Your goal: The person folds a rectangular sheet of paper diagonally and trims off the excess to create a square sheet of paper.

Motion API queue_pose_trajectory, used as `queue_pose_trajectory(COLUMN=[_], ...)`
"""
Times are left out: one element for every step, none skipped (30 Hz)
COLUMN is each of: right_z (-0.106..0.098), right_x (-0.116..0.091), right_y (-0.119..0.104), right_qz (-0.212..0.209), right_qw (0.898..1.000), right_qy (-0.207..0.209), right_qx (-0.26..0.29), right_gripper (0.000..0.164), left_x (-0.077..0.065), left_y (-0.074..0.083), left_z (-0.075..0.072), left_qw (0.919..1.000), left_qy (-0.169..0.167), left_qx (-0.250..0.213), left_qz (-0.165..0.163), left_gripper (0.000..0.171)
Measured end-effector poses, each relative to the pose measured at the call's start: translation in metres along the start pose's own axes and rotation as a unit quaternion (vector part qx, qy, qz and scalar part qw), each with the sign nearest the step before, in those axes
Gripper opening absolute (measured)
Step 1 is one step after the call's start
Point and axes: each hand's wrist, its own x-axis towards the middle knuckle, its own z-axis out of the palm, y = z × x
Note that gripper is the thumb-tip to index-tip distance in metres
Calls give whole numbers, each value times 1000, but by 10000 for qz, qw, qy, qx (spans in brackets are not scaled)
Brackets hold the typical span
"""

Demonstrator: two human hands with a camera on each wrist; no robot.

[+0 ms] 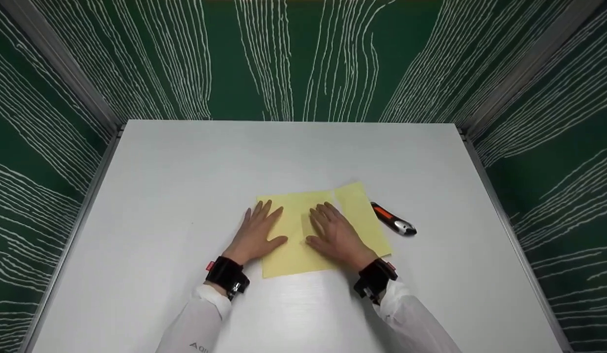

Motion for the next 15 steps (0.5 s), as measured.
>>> queue_pose_trajectory(right_z=[-2,-4,-6,-9,-12,-15,-19,-22,-25,-28,-31,-34,-37,-40,-43], right_x=[0,-1,-2,-3,-4,-6,-8,-11,-13,-16,-18,-21,-24,-27,-30], right_y=[0,0,1,2,4,5,7,10,12,15,18,22,25,28,31], right_qz=[3,9,36,76,119,171,248,323,378,421,477,530,601,662,705], right_qw=[9999,9998,9995,9992,9988,9983,9978,9971,9963,9954,9943,9932,9921,9910,9902], right_qy=[110,219,304,379,457,528,579,642,713,796,886,970,1034,1094,1154], right_qx=[1,13,22,40,94,158,200,244,280,321,350,368,381,391,360], right_gripper=[70,69,68,66,65,64,63,62,61,61,60,59,59,59,59], left_x=[0,0,-1,-1,-2,-3,-4,-5,-6,-7,-7,-8,-9,-10,-12], left_y=[-1,-2,-3,-4,-5,-6,-7,-8,-9,-11,-12,-14,-15,-17,-20], left_z=[-1,-3,-5,-6,-9,-12,-14,-17,-20,-22,-24,-26,-28,-30,-31], left_qw=[9999,9996,9990,9981,9971,9959,9948,9937,9925,9912,9906,9896,9890,9884,9877], left_qy=[137,292,438,607,753,895,1006,1113,1211,1309,1347,1410,1446,1476,1505], left_qx=[-14,-37,-53,-43,-8,16,61,70,93,116,124,129,143,146,157], left_qz=[-29,-48,-78,-76,-83,-89,-113,-131,-153,-164,-217,-240,-276,-323,-381], left_gripper=[75,75,74,73,72,71,69,68,67,65,64,64,63,63,62])
